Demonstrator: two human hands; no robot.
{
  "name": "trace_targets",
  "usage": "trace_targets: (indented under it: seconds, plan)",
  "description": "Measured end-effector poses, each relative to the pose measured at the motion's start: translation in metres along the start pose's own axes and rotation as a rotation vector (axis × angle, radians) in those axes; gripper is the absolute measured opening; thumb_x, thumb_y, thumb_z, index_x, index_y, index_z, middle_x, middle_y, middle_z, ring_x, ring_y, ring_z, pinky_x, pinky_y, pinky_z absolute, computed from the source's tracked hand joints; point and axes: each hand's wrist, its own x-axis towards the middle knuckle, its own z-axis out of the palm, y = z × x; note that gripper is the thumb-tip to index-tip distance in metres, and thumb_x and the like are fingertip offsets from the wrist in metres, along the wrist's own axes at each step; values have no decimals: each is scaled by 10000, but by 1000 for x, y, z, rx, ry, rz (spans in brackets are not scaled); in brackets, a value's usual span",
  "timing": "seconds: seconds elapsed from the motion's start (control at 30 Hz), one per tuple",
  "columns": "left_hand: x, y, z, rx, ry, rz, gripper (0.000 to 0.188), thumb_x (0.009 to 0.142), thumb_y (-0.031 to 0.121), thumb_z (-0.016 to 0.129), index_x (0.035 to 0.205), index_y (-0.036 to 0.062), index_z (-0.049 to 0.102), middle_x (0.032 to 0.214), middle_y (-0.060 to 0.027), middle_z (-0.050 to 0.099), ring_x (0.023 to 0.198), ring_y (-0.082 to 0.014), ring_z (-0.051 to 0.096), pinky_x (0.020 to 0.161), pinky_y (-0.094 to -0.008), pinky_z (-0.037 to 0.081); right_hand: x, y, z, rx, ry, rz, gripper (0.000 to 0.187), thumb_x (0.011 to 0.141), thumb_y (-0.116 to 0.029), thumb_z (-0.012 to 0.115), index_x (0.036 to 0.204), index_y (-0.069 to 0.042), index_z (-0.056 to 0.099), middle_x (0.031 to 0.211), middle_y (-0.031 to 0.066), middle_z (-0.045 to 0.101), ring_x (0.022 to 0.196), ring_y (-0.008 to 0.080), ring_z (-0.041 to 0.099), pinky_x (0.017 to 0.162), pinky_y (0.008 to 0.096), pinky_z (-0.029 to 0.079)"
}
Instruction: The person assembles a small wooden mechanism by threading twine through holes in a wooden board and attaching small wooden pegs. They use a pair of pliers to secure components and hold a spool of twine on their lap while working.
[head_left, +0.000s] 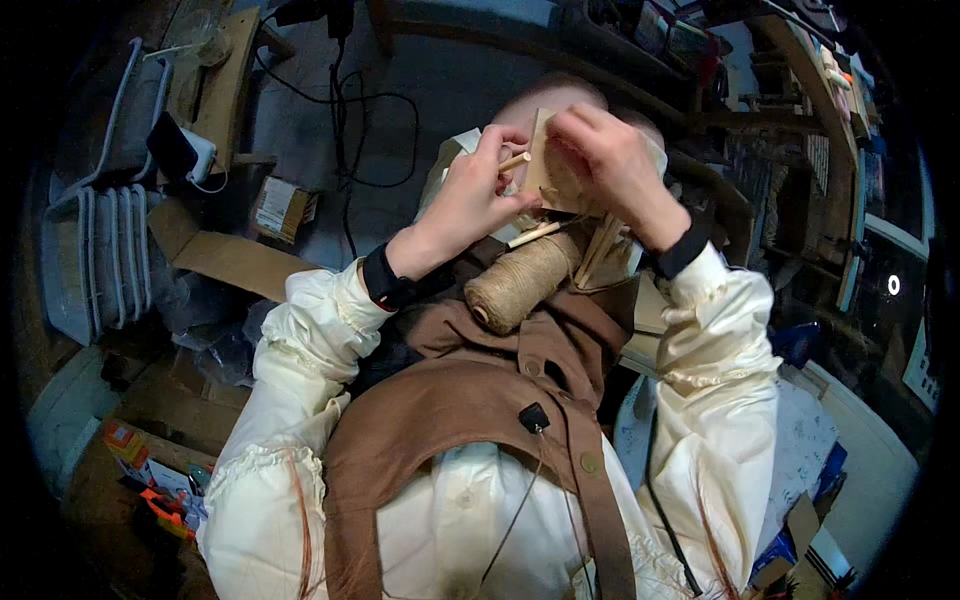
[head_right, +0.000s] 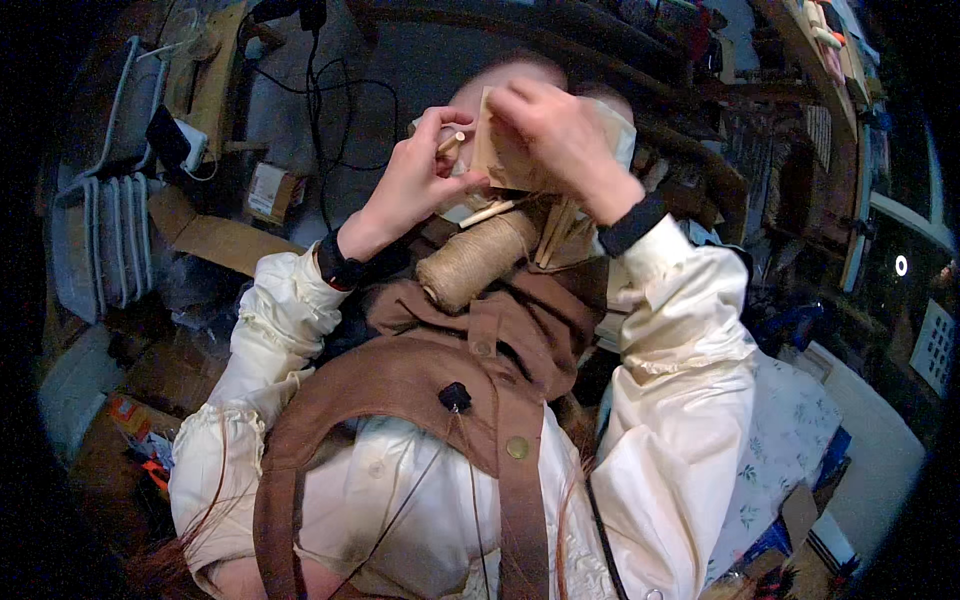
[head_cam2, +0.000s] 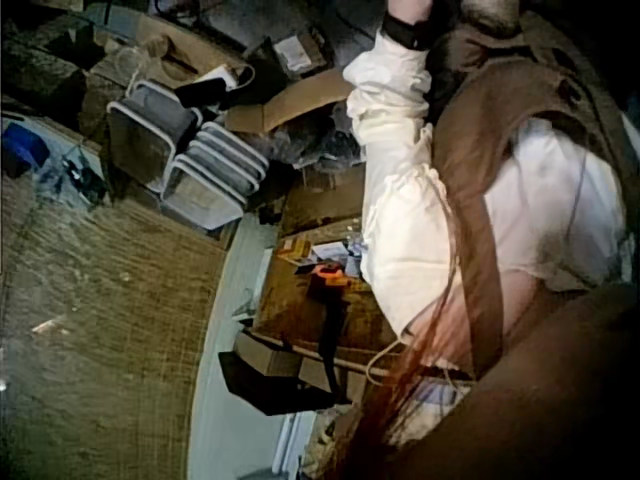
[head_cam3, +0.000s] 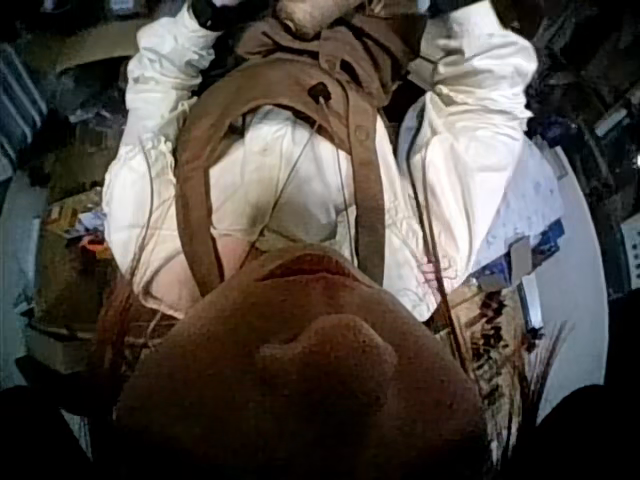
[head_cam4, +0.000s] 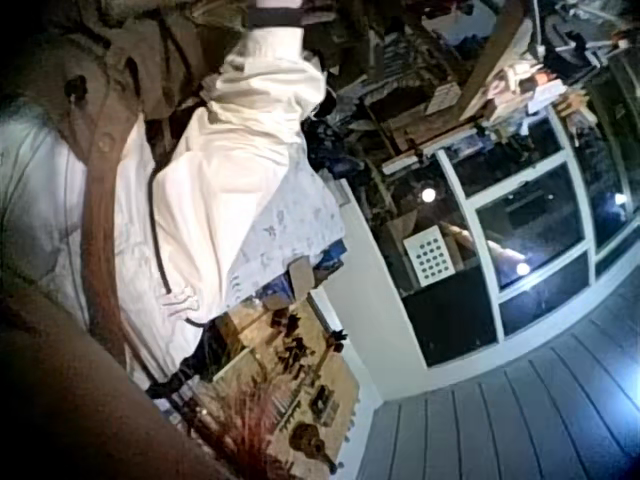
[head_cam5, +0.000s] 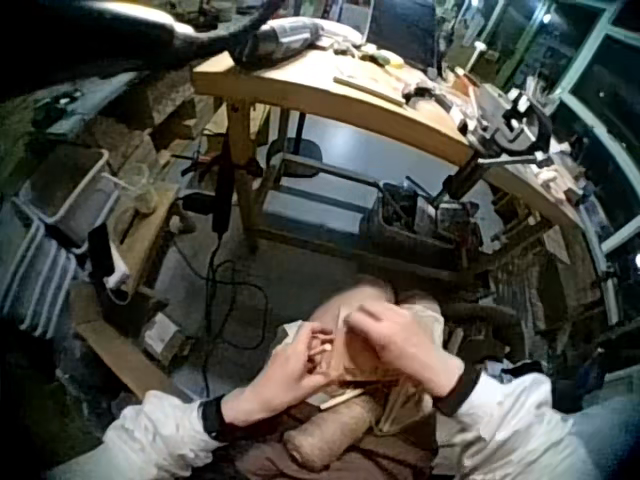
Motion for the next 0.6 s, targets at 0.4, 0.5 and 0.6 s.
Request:
trace_targets:
  seconds: [0.4,0.5,0.6]
  plan:
    - [0,7,-5,38,-77,-140,599,712,149,807,1178,38,446,917,-99,618,672,-122,562,613,-269,486,-1,-40,31,12,239,677,157,805,-138,609,791,18,617,736,218,634,687,389,630,626,453,496]
    - [0,1,-1,-4,-22,-61,607,706,141,809,1182,36,447,818,-71,586,642,-104,522,582,-254,458,2,-44,35,-1,272,706,139,818,-114,577,800,20,610,749,238,630,688,405,627,626,472,495]
    - [0,7,-4,50,-63,-141,614,702,131,808,1188,32,446,723,-35,515,605,-88,463,546,-244,418,-2,-45,40,-28,300,664,118,817,-107,576,835,8,596,791,212,629,707,386,627,622,460,493]
